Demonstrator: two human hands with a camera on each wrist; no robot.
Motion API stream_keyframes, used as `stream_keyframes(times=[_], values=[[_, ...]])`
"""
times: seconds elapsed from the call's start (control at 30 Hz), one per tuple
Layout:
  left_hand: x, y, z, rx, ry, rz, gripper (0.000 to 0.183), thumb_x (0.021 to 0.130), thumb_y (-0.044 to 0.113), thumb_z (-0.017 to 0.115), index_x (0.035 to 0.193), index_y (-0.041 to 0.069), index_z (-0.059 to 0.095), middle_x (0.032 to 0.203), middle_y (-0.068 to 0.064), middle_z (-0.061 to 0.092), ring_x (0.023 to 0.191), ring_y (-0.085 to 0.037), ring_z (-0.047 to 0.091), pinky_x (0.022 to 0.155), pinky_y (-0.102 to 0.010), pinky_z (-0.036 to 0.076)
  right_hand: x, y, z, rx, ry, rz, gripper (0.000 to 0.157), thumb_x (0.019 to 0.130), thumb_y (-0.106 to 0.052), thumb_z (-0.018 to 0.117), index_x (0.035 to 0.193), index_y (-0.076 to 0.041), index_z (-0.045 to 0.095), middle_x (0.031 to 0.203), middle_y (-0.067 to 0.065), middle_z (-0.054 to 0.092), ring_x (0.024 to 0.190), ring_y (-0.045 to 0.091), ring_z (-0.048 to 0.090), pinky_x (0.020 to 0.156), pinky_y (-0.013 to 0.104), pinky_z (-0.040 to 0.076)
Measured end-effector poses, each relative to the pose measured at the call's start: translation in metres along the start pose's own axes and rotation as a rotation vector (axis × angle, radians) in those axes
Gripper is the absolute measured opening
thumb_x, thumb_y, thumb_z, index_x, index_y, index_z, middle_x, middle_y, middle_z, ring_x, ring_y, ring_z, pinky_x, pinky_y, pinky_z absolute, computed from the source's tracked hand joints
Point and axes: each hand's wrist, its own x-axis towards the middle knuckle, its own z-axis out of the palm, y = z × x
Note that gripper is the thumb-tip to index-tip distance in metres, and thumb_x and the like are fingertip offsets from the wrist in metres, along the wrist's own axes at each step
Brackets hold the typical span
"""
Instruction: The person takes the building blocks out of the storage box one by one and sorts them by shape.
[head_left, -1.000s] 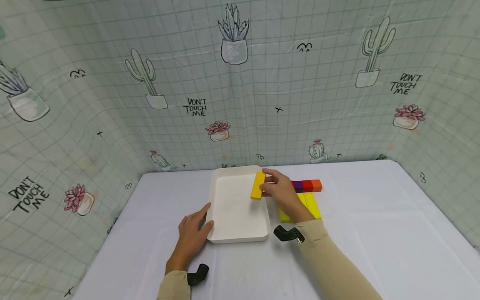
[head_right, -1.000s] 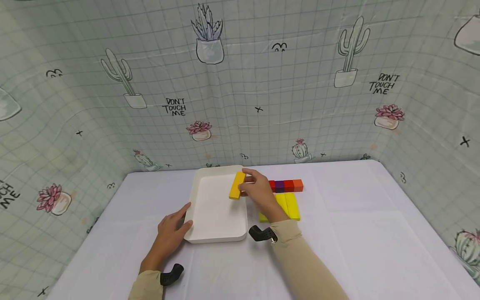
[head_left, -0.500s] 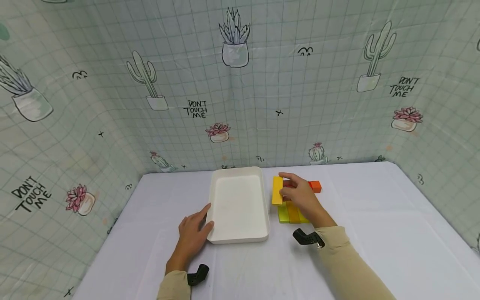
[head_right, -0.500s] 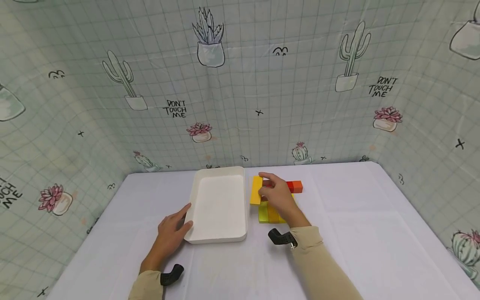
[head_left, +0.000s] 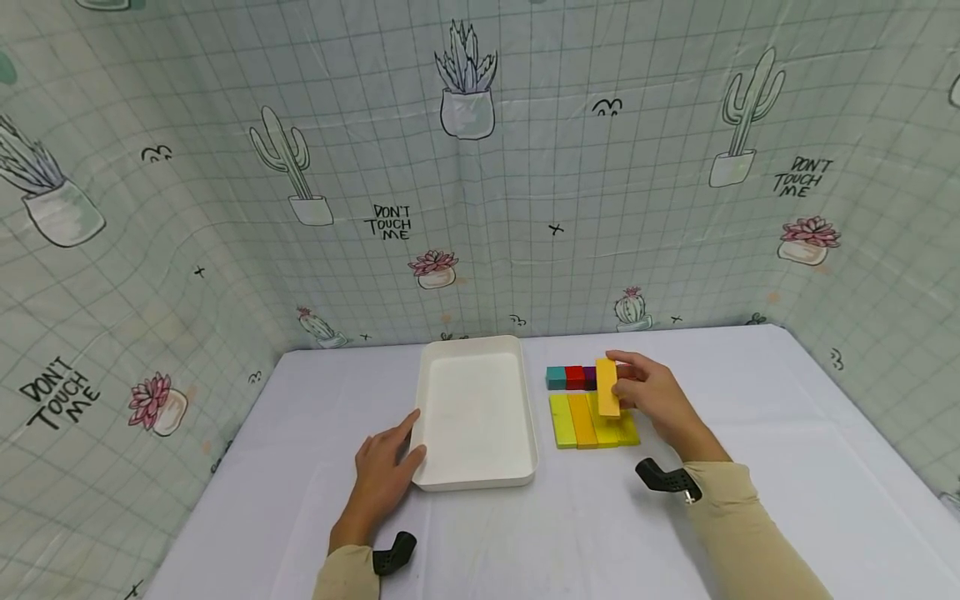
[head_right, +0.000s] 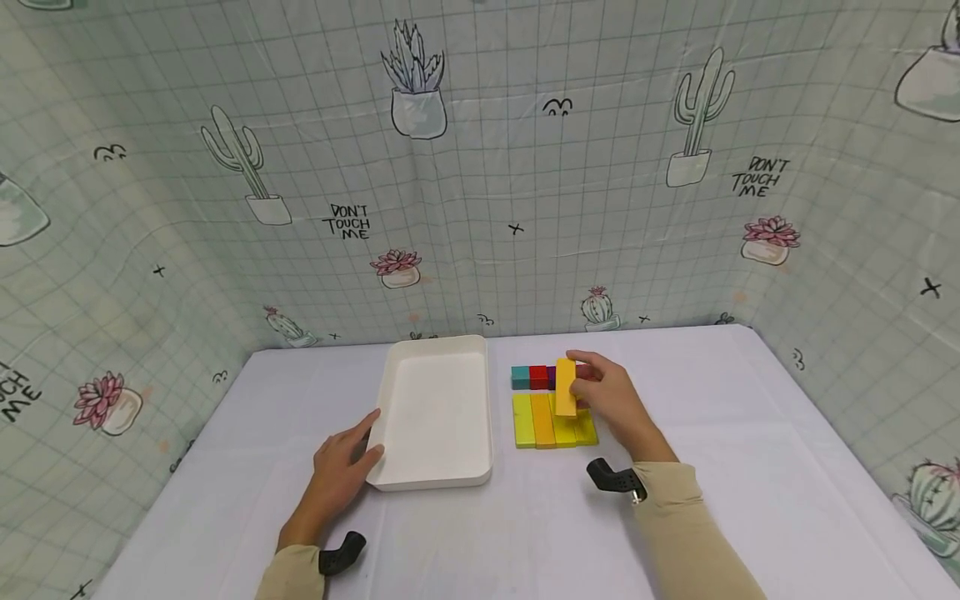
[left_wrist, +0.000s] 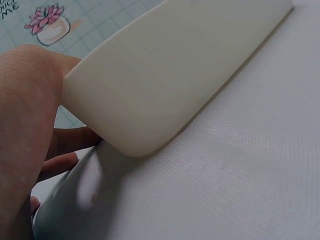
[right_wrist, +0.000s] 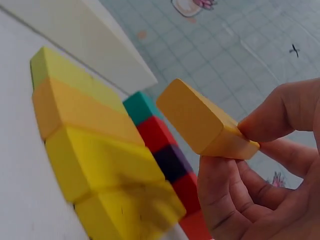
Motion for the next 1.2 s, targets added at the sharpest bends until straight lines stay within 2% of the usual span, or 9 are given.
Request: stream_keyframes(times=[0.23,0.4,0.53,0.73,0.93,1.07,1.2], values=[[-0.002,-0.003,-0.001,-0.005,0.002,0.015,0.056,0.099,0.027,0.058,0.153,0.019,0.045,0.146,-0.013,0.054,0.137,-0.038,0.039,0.116,-0.062,0.006,-0.011,0.011,-0.015,-0.057,0.006,0.041,0.059,0.092,-0.004,0.052,0.151,-0.006,0.044,0.134,0.023,0.048,0.104,0.033,0.052,0.081,0.03,0.056],[-0.002,-0.005,-0.001,-0.01,0.012,0.025,0.056,0.098,0.027,0.059,0.152,0.019,0.046,0.145,-0.013,0.054,0.137,-0.037,0.039,0.116,-0.062,0.006,-0.016,0.015,-0.021,-0.06,0.017,0.063,0.057,0.093,-0.006,0.051,0.15,-0.007,0.046,0.136,0.023,0.047,0.108,0.034,0.051,0.082,0.032,0.056],[-0.002,-0.007,-0.002,-0.015,0.008,0.038,0.056,0.098,0.026,0.059,0.152,0.018,0.047,0.145,-0.013,0.054,0.137,-0.038,0.039,0.116,-0.062,0.006,-0.019,0.021,-0.025,-0.069,0.029,0.104,0.056,0.095,-0.008,0.05,0.151,-0.007,0.044,0.141,0.025,0.045,0.112,0.034,0.05,0.083,0.031,0.055],[-0.004,-0.01,-0.004,-0.011,-0.001,0.048,0.055,0.099,0.025,0.058,0.152,0.018,0.047,0.145,-0.013,0.054,0.136,-0.038,0.04,0.115,-0.063,0.006,-0.022,0.03,-0.029,-0.099,0.051,0.131,0.056,0.095,-0.01,0.048,0.151,-0.008,0.044,0.138,0.025,0.048,0.108,0.034,0.053,0.083,0.031,0.054],[-0.002,-0.012,-0.002,-0.003,-0.002,0.057,0.056,0.099,0.026,0.058,0.153,0.018,0.046,0.146,-0.012,0.054,0.137,-0.037,0.04,0.116,-0.062,0.006,-0.025,0.034,-0.031,-0.097,0.039,0.163,0.055,0.096,-0.01,0.049,0.151,-0.006,0.043,0.139,0.026,0.047,0.106,0.033,0.053,0.083,0.031,0.055],[-0.001,-0.013,-0.003,0.0,0.002,0.061,0.056,0.099,0.025,0.058,0.152,0.017,0.046,0.145,-0.012,0.054,0.136,-0.038,0.04,0.115,-0.063,0.007,-0.025,0.036,-0.031,-0.103,0.029,0.164,0.058,0.095,-0.008,0.051,0.152,-0.006,0.041,0.135,0.026,0.049,0.102,0.032,0.054,0.08,0.03,0.056],[-0.001,-0.013,-0.003,-0.003,0.003,0.056,0.056,0.098,0.025,0.059,0.152,0.017,0.046,0.145,-0.013,0.054,0.137,-0.038,0.04,0.115,-0.063,0.006,-0.024,0.04,-0.031,-0.156,0.009,0.141,0.058,0.097,-0.009,0.056,0.151,-0.001,0.04,0.128,0.027,0.053,0.097,0.028,0.059,0.079,0.031,0.058]])
